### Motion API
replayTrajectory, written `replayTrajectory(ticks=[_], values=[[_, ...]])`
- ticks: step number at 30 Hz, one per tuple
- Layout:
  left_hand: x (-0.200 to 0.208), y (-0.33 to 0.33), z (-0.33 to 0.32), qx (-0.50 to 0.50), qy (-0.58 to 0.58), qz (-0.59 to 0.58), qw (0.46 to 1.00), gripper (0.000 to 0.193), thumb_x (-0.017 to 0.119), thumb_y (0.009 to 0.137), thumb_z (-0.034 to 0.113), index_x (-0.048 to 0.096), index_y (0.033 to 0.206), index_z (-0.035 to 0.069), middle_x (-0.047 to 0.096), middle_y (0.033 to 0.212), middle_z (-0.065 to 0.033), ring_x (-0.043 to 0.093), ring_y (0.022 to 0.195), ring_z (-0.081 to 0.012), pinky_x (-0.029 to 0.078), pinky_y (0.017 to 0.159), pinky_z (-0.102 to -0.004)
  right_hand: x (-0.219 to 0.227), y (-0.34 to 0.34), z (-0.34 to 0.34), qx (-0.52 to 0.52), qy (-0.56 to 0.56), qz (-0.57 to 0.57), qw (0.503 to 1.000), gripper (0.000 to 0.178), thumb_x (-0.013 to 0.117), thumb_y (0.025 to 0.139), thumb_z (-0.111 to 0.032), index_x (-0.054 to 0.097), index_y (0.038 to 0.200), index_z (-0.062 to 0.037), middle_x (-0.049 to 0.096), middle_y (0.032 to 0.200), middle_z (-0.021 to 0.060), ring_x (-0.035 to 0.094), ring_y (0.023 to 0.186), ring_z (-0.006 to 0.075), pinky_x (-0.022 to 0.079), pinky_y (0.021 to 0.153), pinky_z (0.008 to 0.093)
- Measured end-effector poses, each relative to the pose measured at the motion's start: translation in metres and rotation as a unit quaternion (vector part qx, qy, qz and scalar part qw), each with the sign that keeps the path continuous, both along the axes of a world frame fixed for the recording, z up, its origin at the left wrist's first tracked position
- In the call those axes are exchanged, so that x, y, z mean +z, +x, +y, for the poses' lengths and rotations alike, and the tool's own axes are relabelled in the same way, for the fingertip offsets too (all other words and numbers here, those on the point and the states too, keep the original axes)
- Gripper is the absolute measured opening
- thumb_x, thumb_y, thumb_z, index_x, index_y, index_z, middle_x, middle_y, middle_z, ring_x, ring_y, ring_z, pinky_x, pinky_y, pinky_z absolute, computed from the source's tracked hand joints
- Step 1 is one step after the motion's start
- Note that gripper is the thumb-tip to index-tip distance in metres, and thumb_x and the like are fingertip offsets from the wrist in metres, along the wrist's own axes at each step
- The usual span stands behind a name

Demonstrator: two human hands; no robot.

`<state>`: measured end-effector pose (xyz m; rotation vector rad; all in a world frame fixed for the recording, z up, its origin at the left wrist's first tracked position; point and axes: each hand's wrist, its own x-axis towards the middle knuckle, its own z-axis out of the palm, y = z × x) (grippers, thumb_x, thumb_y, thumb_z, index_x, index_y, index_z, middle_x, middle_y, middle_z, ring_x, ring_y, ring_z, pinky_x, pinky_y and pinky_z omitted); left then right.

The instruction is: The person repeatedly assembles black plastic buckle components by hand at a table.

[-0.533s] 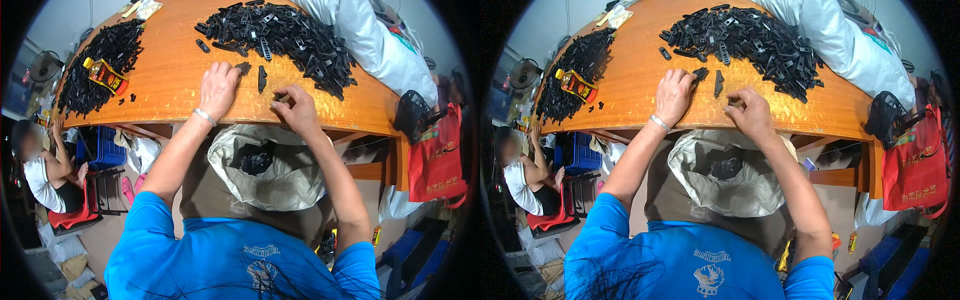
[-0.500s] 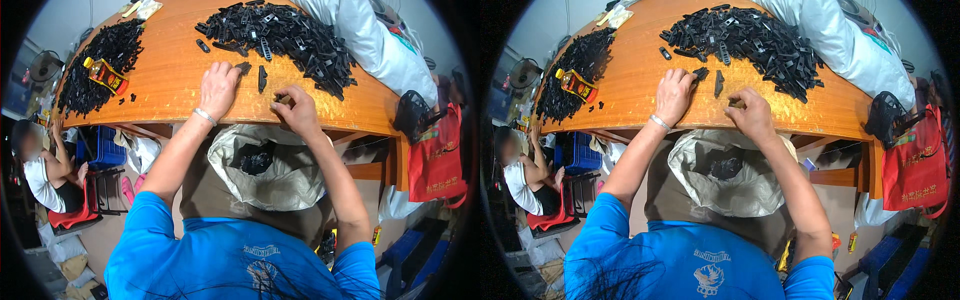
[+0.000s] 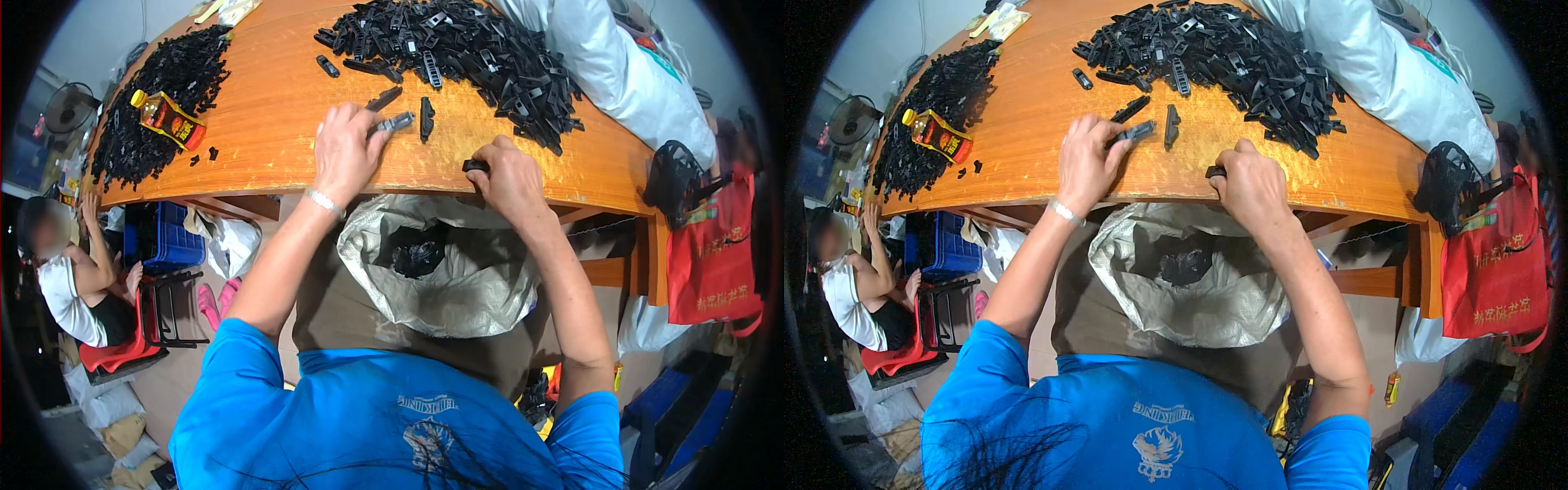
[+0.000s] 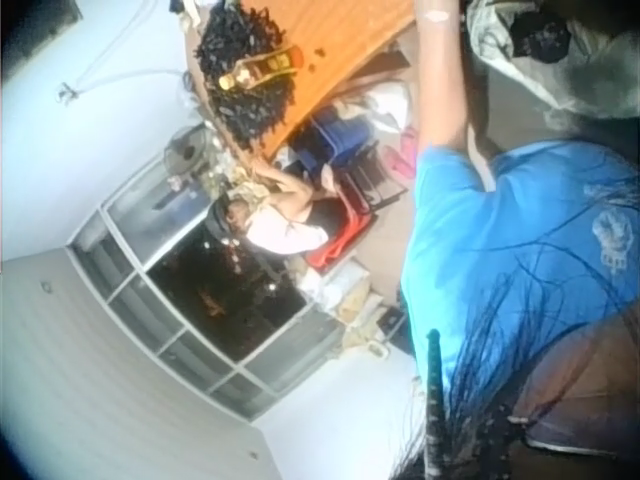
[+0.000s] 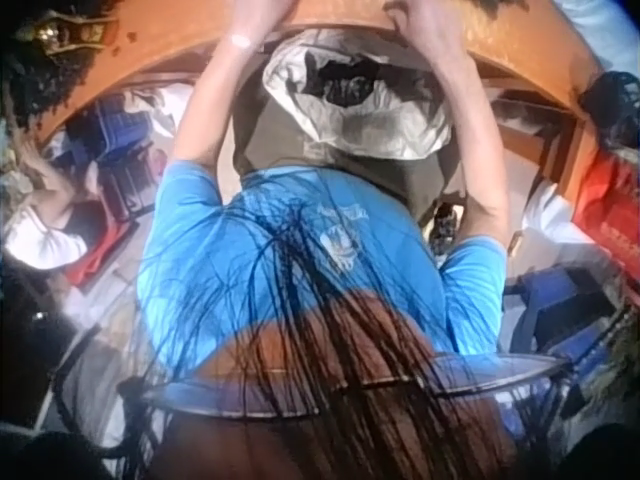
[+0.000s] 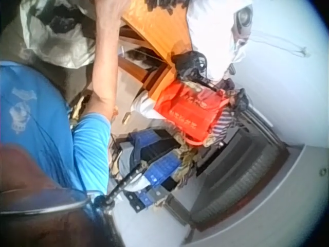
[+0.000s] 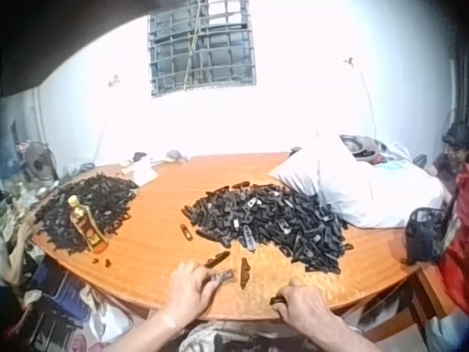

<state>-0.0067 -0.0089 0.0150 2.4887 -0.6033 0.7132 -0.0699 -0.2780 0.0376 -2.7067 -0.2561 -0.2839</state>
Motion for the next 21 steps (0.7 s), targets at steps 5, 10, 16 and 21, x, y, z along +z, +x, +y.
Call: replayTrajectory(ticks=[5, 10, 16, 21], values=[[-0.009, -0.031, -0.015, -0.101, -0.053, 0.071, 0.991, 0.019, 0.084, 0.081, 0.014, 0.076, 0.097, 0.008, 0.065, 0.095, -0.009, 0.062, 0.097, -0.0331, 0.052, 0.082, -0.0448, 0.0, 0.004, 0.003, 0.03, 0.106, -0.007, 0.994, 0.025, 0.086, 0.081, -0.02, 0.08, 0.098, -0.0037, 0.069, 0.096, 0.0165, 0.071, 0.085, 0.0373, 0.056, 0.077, 0.0464], [-0.011, -0.028, -0.021, -0.114, -0.062, 0.106, 0.986, 0.02, 0.084, 0.08, 0.013, 0.077, 0.098, 0.008, 0.065, 0.095, -0.0091, 0.062, 0.098, -0.0329, 0.052, 0.083, -0.0442, -0.02, 0.012, 0.019, 0.051, 0.188, -0.013, 0.981, 0.029, 0.089, 0.079, -0.02, 0.082, 0.104, -0.0072, 0.069, 0.096, 0.0124, 0.071, 0.086, 0.0325, 0.055, 0.076, 0.0433], [-0.016, -0.023, -0.015, -0.122, -0.096, 0.106, 0.982, 0.021, 0.086, 0.077, 0.009, 0.076, 0.096, 0.007, 0.064, 0.094, -0.0091, 0.062, 0.096, -0.0325, 0.053, 0.082, -0.0437, -0.027, 0.02, 0.013, 0.068, 0.137, -0.044, 0.987, 0.029, 0.088, 0.079, -0.014, 0.081, 0.106, -0.0057, 0.067, 0.094, 0.0109, 0.069, 0.08, 0.0275, 0.054, 0.072, 0.0379], [-0.014, -0.024, -0.021, -0.107, -0.095, 0.111, 0.983, 0.019, 0.087, 0.077, 0.01, 0.075, 0.091, 0.006, 0.064, 0.093, -0.0097, 0.063, 0.095, -0.0329, 0.052, 0.08, -0.0442, -0.019, 0.031, 0.015, 0.124, 0.1, -0.057, 0.986, 0.03, 0.087, 0.079, -0.017, 0.081, 0.105, -0.0063, 0.064, 0.09, 0.0117, 0.068, 0.083, 0.033, 0.053, 0.072, 0.0414]])
